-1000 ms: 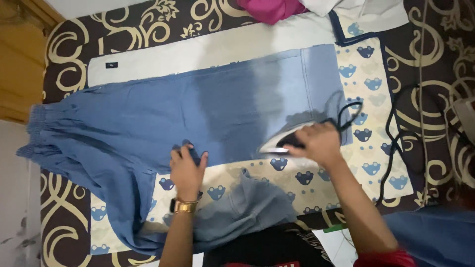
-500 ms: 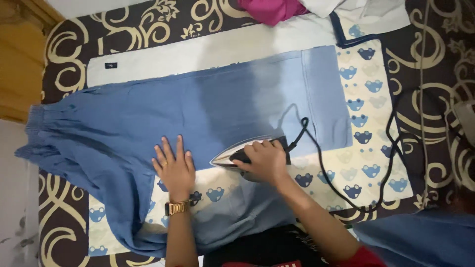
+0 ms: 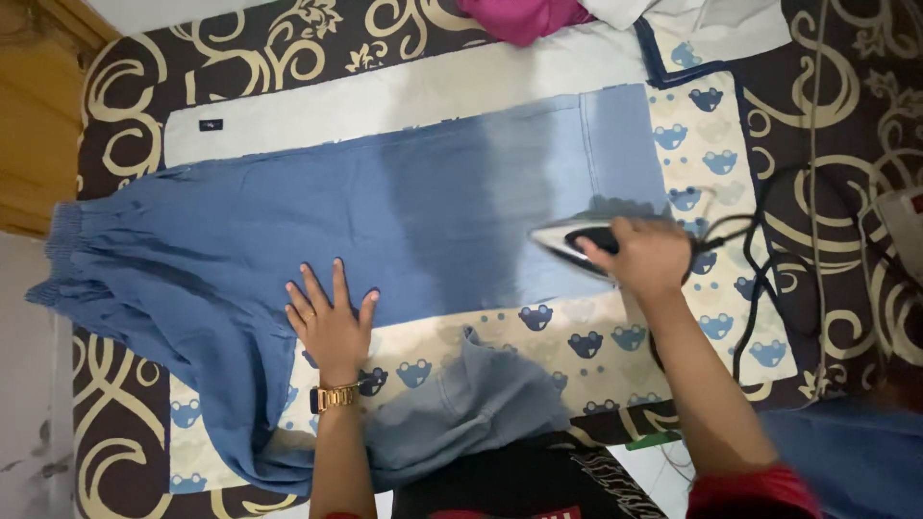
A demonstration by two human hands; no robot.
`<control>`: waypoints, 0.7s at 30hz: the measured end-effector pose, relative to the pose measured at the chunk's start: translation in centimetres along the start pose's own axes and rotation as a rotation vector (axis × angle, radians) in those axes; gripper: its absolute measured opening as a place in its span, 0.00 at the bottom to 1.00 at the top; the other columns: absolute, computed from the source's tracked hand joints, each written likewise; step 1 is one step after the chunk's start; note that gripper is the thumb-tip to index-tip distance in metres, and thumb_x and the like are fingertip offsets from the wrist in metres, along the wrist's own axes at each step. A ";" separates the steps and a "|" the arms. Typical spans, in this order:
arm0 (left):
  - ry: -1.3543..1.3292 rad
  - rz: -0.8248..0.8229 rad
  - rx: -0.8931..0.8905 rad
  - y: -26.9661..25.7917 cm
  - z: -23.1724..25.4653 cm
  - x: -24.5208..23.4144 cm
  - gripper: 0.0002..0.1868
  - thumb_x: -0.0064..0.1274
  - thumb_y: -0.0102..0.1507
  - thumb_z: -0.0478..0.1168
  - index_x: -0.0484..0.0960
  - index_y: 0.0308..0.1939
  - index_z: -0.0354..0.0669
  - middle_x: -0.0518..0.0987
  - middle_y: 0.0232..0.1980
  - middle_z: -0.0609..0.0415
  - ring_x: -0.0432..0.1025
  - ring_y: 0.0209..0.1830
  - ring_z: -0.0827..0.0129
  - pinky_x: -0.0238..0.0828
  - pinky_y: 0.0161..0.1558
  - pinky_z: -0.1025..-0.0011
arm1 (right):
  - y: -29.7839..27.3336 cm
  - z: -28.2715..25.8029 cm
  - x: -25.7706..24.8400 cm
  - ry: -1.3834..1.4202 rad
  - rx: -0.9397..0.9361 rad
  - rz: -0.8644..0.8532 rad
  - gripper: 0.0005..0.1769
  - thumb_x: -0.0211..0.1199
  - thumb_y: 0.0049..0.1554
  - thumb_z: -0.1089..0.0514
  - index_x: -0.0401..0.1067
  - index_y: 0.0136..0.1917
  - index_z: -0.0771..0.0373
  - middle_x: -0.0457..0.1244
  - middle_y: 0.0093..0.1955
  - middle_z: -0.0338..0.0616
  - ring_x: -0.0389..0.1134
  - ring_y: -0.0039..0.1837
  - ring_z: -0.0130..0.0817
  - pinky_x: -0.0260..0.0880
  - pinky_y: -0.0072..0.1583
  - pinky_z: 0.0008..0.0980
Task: Ironing a blue shirt and a pair of blue trousers on an ironing board.
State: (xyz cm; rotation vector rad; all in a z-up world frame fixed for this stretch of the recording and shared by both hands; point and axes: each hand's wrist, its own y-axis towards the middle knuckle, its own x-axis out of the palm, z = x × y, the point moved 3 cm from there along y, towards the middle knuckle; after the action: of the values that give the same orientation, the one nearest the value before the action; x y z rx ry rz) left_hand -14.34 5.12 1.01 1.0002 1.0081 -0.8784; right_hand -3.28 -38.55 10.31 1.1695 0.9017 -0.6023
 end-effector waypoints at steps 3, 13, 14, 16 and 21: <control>0.010 -0.010 0.004 0.0 -0.5 1.0 0.42 0.34 0.67 0.73 0.63 0.80 0.58 0.50 0.84 0.35 0.44 0.80 0.27 0.40 0.74 0.34 | 0.5 -2.1 -0.4 0.109 -0.183 -0.339 0.36 0.66 0.51 0.23 0.70 0.27 0.57 0.62 0.26 0.42 0.64 0.27 0.37 0.62 0.32 0.38; 0.052 -0.027 -0.019 0.2 -0.2 0.7 0.41 0.36 0.67 0.71 0.61 0.80 0.60 0.48 0.83 0.35 0.42 0.80 0.28 0.39 0.73 0.34 | 0.3 -9.8 0.4 0.086 -0.064 -0.101 0.31 0.68 0.48 0.26 0.72 0.31 0.55 0.66 0.31 0.40 0.68 0.35 0.38 0.64 0.39 0.37; 0.035 -0.023 -0.027 0.3 0.0 0.5 0.40 0.37 0.67 0.70 0.62 0.79 0.59 0.48 0.83 0.35 0.43 0.80 0.28 0.38 0.73 0.35 | 0.3 -10.4 0.2 0.253 -0.251 -0.026 0.31 0.68 0.50 0.27 0.72 0.32 0.56 0.65 0.31 0.40 0.68 0.35 0.37 0.64 0.38 0.37; 0.017 -0.017 -0.035 0.5 0.4 0.2 0.39 0.38 0.67 0.69 0.62 0.79 0.59 0.49 0.83 0.35 0.43 0.80 0.28 0.38 0.73 0.35 | 0.5 -11.8 -0.1 0.417 -0.438 0.054 0.31 0.69 0.51 0.28 0.72 0.32 0.57 0.65 0.31 0.40 0.68 0.34 0.37 0.64 0.38 0.37; 0.029 0.066 -0.054 -0.1 0.3 0.5 0.35 0.41 0.69 0.65 0.68 0.77 0.59 0.55 0.82 0.37 0.48 0.80 0.31 0.41 0.75 0.37 | 1.8 -13.3 0.8 0.119 0.001 -0.095 0.32 0.64 0.51 0.24 0.73 0.32 0.55 0.67 0.31 0.41 0.69 0.35 0.43 0.67 0.38 0.40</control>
State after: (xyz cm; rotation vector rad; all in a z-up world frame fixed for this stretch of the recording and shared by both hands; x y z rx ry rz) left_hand -14.20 4.73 0.61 0.9974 1.0133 -0.7807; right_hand -5.15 -25.34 8.95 1.1780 1.0630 -0.6144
